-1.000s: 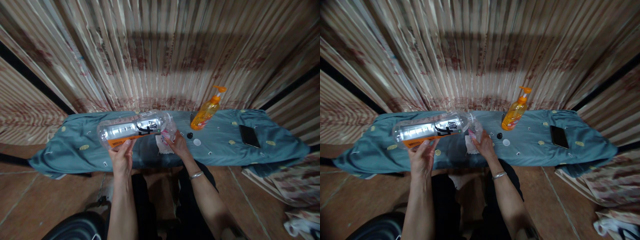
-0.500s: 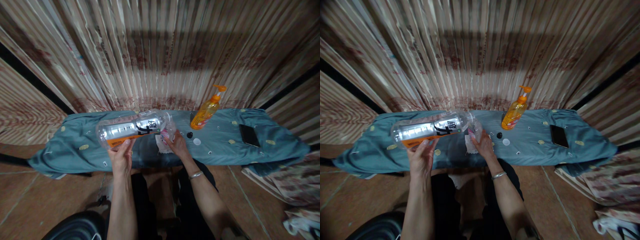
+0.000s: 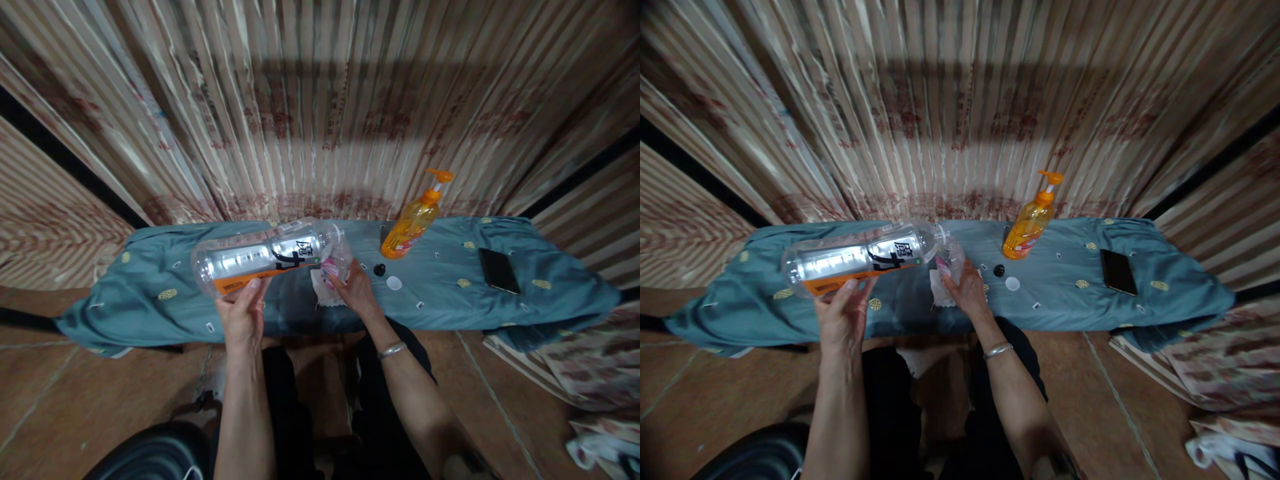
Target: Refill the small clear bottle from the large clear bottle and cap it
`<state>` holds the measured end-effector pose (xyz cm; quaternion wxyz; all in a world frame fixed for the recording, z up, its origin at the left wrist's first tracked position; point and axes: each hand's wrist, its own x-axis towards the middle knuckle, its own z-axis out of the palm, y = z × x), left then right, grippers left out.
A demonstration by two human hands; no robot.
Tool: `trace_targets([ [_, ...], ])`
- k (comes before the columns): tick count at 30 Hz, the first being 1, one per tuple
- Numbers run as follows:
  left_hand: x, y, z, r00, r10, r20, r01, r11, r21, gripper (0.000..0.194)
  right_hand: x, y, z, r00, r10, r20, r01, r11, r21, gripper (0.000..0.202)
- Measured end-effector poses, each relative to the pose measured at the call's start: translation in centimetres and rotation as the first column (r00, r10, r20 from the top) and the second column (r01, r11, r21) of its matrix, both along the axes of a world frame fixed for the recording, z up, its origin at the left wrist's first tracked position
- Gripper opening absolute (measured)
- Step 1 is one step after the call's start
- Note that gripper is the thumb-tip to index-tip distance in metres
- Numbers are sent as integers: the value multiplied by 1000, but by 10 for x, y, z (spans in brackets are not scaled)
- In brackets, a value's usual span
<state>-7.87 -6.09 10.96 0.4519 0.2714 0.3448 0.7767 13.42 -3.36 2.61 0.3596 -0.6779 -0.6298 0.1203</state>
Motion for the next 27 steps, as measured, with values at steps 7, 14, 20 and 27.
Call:
trace_targets([
  [7,1,0,0,1000,4,-22,-4,1000,4,41,-1,0,0,1000,-17,13,17,1000,-8,41],
  [14,1,0,1,1000,6,-14,-6,1000,-3,43,-1,0,2,1000,-17,25,18,999,-34,41],
  [20,-1,0,-1,1000,5,-20,-5,1000,-9,41,-1,0,2,1000,-15,12,16,999,-28,40],
  [27,1,0,0,1000,9,-6,-9,1000,-4,39,-2,0,2,999,-28,17,28,999,-35,40],
])
